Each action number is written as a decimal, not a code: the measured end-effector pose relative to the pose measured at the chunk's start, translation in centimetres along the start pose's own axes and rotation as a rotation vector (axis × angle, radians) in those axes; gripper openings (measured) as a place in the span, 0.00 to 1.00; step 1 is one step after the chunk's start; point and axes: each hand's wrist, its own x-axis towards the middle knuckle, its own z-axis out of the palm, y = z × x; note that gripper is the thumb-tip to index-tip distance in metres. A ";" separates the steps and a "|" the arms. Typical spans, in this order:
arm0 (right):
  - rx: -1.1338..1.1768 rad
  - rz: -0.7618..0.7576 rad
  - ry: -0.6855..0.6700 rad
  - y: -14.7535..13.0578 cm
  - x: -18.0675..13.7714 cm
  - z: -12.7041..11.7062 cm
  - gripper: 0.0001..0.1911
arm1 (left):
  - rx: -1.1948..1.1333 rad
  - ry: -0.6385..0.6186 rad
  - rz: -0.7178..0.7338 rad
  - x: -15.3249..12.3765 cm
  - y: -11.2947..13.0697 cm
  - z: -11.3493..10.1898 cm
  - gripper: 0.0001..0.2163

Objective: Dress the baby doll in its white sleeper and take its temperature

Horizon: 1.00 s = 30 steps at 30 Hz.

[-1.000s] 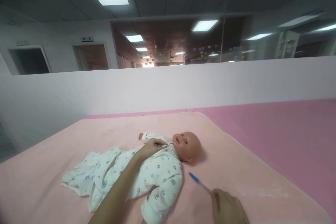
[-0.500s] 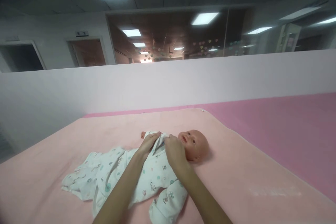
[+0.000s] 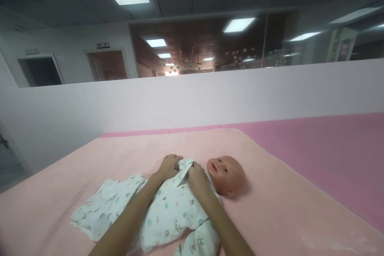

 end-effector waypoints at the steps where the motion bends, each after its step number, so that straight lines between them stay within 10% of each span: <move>1: -0.005 0.010 -0.003 -0.1 0.0 0.0 0.17 | 0.063 -0.002 0.009 0.0 -0.1 0.2 0.19; 10: -0.073 0.109 0.008 -0.8 -0.3 -0.5 0.17 | 0.551 -0.007 0.114 -1.7 1.8 0.2 0.10; 18: -0.100 0.089 0.102 -1.4 -2.0 -1.5 0.15 | 0.537 0.020 -0.015 -3.9 2.4 -0.1 0.17; 25: 0.280 -0.125 0.693 1.5 -6.4 -3.6 0.11 | 0.451 -0.017 -0.073 -5.0 2.4 -0.9 0.13; 30: 0.551 0.337 0.827 9.2 -5.1 -6.8 0.13 | 0.342 -0.089 -0.070 -5.8 2.3 -1.2 0.15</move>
